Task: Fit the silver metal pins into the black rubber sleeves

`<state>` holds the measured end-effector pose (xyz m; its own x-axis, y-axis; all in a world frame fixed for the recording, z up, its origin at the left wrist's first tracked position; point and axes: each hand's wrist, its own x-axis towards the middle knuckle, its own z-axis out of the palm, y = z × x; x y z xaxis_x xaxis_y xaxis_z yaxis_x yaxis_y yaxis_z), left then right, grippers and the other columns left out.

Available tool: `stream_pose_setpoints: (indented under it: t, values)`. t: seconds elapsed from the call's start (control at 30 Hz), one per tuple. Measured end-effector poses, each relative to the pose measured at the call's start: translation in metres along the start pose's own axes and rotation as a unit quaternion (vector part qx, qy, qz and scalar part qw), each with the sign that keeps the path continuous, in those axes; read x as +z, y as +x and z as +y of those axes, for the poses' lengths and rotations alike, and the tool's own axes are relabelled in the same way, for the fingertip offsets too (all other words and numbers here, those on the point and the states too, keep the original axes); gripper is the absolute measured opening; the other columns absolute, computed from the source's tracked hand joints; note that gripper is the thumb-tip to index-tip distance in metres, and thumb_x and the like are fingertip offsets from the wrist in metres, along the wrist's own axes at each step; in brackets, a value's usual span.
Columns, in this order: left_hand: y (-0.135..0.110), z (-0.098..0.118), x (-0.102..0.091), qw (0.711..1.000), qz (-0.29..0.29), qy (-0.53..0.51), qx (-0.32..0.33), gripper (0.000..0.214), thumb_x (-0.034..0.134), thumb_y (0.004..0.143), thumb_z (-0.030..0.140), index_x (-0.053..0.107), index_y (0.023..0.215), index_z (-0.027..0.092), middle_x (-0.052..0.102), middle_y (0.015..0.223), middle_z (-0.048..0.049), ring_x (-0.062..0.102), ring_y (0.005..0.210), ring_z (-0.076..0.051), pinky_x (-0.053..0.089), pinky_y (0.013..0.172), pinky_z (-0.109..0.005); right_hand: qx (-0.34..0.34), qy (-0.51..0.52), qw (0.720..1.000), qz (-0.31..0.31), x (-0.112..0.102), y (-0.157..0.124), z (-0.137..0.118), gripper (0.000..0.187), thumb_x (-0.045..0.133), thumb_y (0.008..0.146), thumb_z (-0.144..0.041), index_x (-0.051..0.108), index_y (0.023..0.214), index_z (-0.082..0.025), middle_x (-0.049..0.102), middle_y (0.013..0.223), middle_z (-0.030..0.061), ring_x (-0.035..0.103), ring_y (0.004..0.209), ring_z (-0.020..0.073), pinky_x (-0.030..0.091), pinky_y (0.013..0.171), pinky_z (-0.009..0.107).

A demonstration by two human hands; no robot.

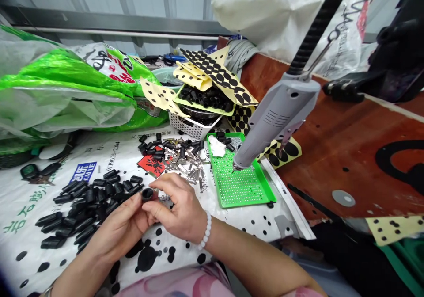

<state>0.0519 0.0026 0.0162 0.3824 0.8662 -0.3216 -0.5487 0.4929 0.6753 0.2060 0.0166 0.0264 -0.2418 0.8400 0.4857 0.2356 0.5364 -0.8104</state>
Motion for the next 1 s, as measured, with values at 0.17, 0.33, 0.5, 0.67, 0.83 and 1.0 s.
stream_pose_setpoints:
  t: [0.17, 0.33, 0.5, 0.67, 0.83, 1.0]
  values:
    - [-0.001, 0.007, 0.0, 0.98, 0.058, 0.183, 0.052, 0.023, 0.063, 0.077, 0.039, 0.067, 0.079, 0.017, 0.063, 0.067, -0.0017, 0.056, 0.065, -0.013, 0.047, 0.068, -0.024, -0.026, -0.044, 0.999, 0.011, -0.002, 0.002, 0.0, 0.017, 0.059, 0.081, -0.024, 0.06, 0.097, -0.017, 0.065, 0.095, 0.0087, 0.058, 0.092, 0.0198, 0.047, 0.084, 0.039]
    - [-0.008, 0.022, 0.003, 0.867, 0.18, 0.383, 0.263, 0.027, 0.076, 0.064, 0.022, 0.069, 0.089, 0.025, 0.066, 0.088, -0.0003, 0.058, 0.078, -0.015, 0.045, 0.077, -0.022, -0.057, -0.136, 0.989, -0.021, -0.001, 0.002, 0.0, 0.015, 0.054, 0.084, -0.026, 0.059, 0.092, -0.015, 0.064, 0.076, 0.0064, 0.056, 0.072, 0.0185, 0.044, 0.07, 0.035]
    - [-0.009, 0.032, 0.008, 0.79, 0.097, 0.53, 0.293, 0.017, 0.073, 0.065, 0.016, 0.071, 0.079, 0.026, 0.064, 0.074, -0.0003, 0.057, 0.07, -0.016, 0.043, 0.07, -0.022, -0.069, -0.177, 0.981, -0.049, 0.003, 0.0, 0.003, 0.017, 0.047, 0.087, -0.027, 0.058, 0.088, -0.014, 0.061, 0.07, 0.0057, 0.053, 0.066, 0.0177, 0.041, 0.066, 0.033]
    - [-0.009, 0.035, 0.0, 0.754, 0.086, 0.576, 0.304, 0.02, 0.071, 0.066, 0.015, 0.069, 0.084, 0.025, 0.064, 0.08, -0.0015, 0.056, 0.071, -0.017, 0.042, 0.072, -0.024, -0.056, -0.175, 0.981, -0.055, 0.0, -0.002, 0.004, 0.016, 0.05, 0.087, -0.027, 0.057, 0.094, -0.015, 0.063, 0.081, 0.0075, 0.056, 0.076, 0.0193, 0.043, 0.07, 0.034]
    - [-0.013, 0.034, -0.005, 0.727, 0.106, 0.598, 0.32, 0.015, 0.07, 0.067, 0.018, 0.066, 0.08, 0.022, 0.063, 0.075, -0.001, 0.055, 0.064, -0.015, 0.042, 0.066, -0.024, -0.068, -0.175, 0.981, -0.051, 0.001, -0.002, 0.006, 0.017, 0.047, 0.088, -0.022, 0.057, 0.098, -0.013, 0.062, 0.089, 0.0103, 0.056, 0.085, 0.0206, 0.045, 0.075, 0.036]
    - [-0.011, 0.025, -0.013, 0.7, 0.107, 0.634, 0.31, 0.003, 0.057, 0.079, 0.023, 0.058, 0.08, 0.02, 0.06, 0.072, 0.0008, 0.057, 0.064, -0.014, 0.045, 0.062, -0.026, -0.106, -0.182, 0.977, -0.026, 0.005, -0.005, 0.009, 0.02, 0.043, 0.089, -0.017, 0.057, 0.101, -0.012, 0.061, 0.093, 0.0121, 0.056, 0.088, 0.0208, 0.048, 0.077, 0.037]
